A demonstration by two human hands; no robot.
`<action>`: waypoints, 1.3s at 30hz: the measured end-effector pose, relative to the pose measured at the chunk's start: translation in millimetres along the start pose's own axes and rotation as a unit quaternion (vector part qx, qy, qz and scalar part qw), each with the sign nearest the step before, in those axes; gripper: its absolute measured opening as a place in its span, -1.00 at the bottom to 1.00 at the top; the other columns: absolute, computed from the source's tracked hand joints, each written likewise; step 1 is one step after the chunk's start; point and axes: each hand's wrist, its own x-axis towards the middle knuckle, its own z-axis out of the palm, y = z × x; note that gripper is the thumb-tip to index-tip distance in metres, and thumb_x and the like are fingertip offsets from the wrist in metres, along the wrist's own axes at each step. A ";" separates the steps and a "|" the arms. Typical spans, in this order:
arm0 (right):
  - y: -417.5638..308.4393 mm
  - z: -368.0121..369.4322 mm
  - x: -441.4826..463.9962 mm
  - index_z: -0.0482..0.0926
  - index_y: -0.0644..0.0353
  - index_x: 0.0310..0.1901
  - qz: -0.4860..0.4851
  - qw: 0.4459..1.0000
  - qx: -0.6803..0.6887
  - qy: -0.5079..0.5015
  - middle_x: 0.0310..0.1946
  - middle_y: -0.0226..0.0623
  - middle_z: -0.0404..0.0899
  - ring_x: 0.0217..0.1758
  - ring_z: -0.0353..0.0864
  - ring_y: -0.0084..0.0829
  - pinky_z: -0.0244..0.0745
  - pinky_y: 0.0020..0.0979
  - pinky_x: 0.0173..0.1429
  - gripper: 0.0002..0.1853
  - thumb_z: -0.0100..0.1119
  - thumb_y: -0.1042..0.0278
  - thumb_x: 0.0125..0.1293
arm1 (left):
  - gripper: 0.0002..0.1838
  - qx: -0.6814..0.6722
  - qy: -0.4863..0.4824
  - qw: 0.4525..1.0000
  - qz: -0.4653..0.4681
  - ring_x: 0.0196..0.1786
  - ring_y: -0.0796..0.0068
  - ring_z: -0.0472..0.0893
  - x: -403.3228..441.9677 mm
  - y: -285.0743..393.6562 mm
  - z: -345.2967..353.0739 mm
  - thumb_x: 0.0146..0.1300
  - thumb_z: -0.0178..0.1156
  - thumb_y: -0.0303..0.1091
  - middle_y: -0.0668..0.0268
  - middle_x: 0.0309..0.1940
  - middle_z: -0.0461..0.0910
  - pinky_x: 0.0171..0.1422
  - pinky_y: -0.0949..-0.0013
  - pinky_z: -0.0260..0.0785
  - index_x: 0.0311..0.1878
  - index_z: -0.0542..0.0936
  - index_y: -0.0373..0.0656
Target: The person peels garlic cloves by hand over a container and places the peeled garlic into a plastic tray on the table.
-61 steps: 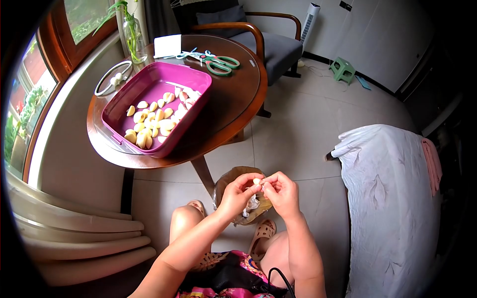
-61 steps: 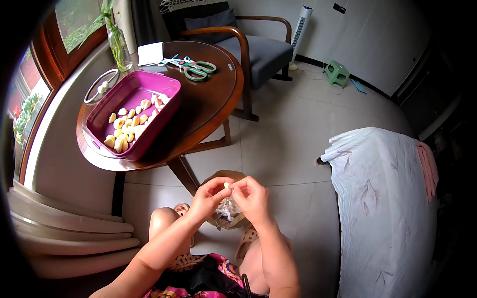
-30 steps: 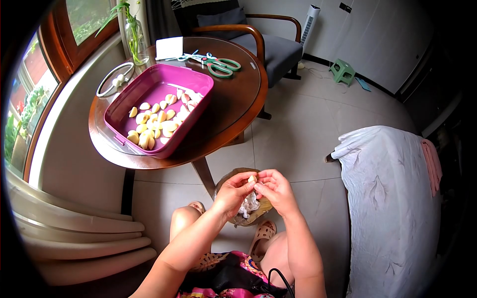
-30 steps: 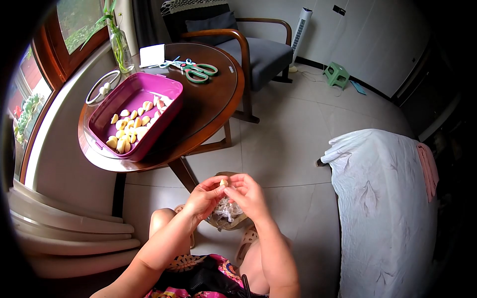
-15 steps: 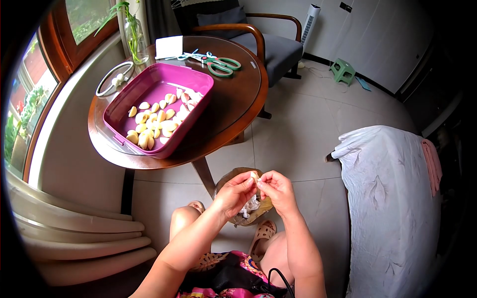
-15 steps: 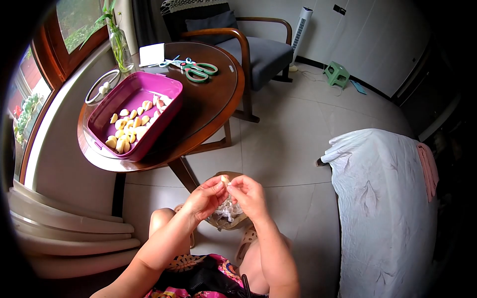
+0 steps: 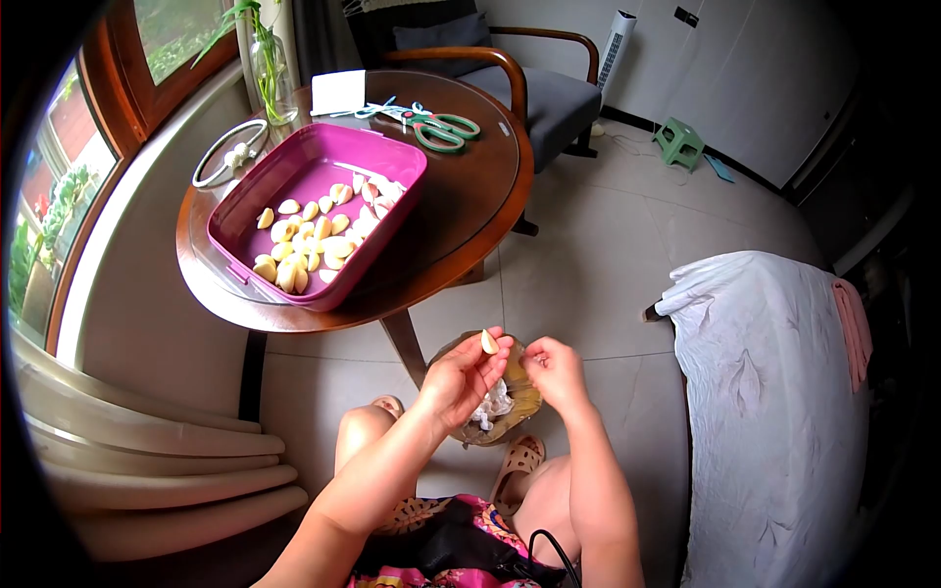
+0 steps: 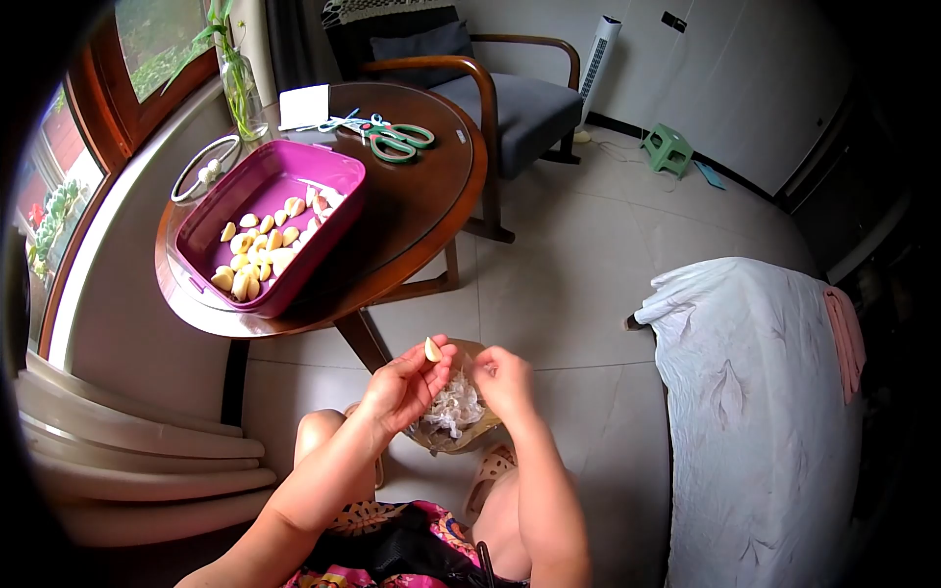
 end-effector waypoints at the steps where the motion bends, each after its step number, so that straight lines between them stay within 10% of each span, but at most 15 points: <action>1: 4.9 3.6 1.4 0.54 0.24 -0.48 -0.023 0.994 -0.102 0.009 -0.50 -0.06 0.54 -0.44 0.57 -0.19 0.44 -0.31 -0.32 -0.93 0.11 0.46 -0.02 | -0.68 -0.010 -0.005 1.000 -0.002 -0.16 0.38 0.51 0.3 0.3 -0.4 0.33 -0.23 -0.38 0.07 -0.10 0.45 0.00 0.42 0.43 0.06 0.29 -0.35; 6: 25.2 18.7 11.7 0.56 0.26 -0.47 0.049 0.977 -0.190 -0.085 -0.52 -0.04 0.54 -0.38 0.58 -0.22 0.42 -0.36 -0.27 -0.92 0.07 0.57 -0.03 | -0.70 -0.007 -0.041 0.999 -0.009 -0.29 0.51 0.51 1.3 -1.6 -4.4 0.34 -0.22 -0.35 0.17 -0.18 0.49 -0.13 0.53 0.44 0.04 0.32 -0.30; 10: 37.4 25.8 13.6 0.58 0.23 -0.40 -0.058 0.980 -0.187 0.025 -0.43 -0.05 0.53 -0.34 0.57 -0.21 0.43 -0.39 -0.23 -0.89 0.10 0.55 -0.01 | -0.76 0.068 -0.006 0.998 0.017 -0.40 0.64 0.47 3.3 -6.0 -9.4 0.31 -0.12 -0.33 0.28 -0.29 0.51 -0.29 0.66 0.38 -0.05 0.38 -0.25; 15: -35.4 10.7 -5.7 0.44 0.31 -0.11 -0.010 0.953 0.292 -0.086 -0.42 -0.41 0.49 -0.40 0.48 -0.63 0.37 -0.63 -0.43 -0.78 0.05 0.49 0.20 | -0.85 0.121 0.008 0.990 0.065 -0.48 0.70 0.42 10.0 -13.0 -27.1 0.21 0.08 -0.34 0.40 -0.48 0.49 -0.33 0.68 0.33 -0.28 0.47 -0.23; 24: -49.5 19.0 -13.9 0.39 0.27 -0.31 -0.120 0.949 0.290 0.034 -0.47 -0.36 0.44 -0.57 0.33 -0.66 0.25 -0.68 -0.51 -0.89 0.09 0.53 0.14 | -0.81 0.319 0.086 0.931 0.155 -0.67 0.73 0.33 -3.1 -11.3 -2.8 0.22 0.07 -0.29 0.41 -0.65 0.47 -0.57 0.65 0.18 -0.42 0.42 -0.21; 27: -111.1 8.9 -10.6 0.38 0.27 -0.30 -0.164 0.942 0.289 0.039 -0.47 -0.38 0.43 -0.58 0.30 -0.68 0.23 -0.68 -0.53 -0.87 0.08 0.56 0.11 | -0.84 0.462 0.052 0.864 0.190 -0.65 0.59 0.43 -1.1 -20.2 -4.0 0.16 0.10 -0.33 0.36 -0.71 0.44 -0.52 0.54 0.27 -0.40 0.40 -0.21; 31: -209.4 24.1 8.2 0.41 0.30 -0.32 -0.321 0.944 0.079 -0.012 -0.47 -0.42 0.44 -0.49 0.38 -0.69 0.28 -0.70 -0.44 -0.84 0.15 0.58 0.05 | -0.77 0.694 -0.007 0.628 0.352 -0.14 0.16 0.46 1.6 -33.9 -18.4 0.05 0.14 -0.36 0.10 -0.14 0.41 -0.04 0.23 0.32 -0.21 0.45 -0.20; 39: -275.6 83.4 87.2 0.55 0.32 -0.31 -0.339 0.919 -0.158 -0.125 -0.54 -0.30 0.54 -0.49 0.48 -0.62 0.39 -0.56 -0.36 -0.82 0.17 0.43 0.04 | -0.73 0.811 0.003 0.525 0.258 -0.10 0.08 0.42 -10.5 -19.8 -18.0 0.03 0.10 -0.28 0.11 -0.10 0.37 -0.05 0.13 0.28 -0.19 0.48 -0.17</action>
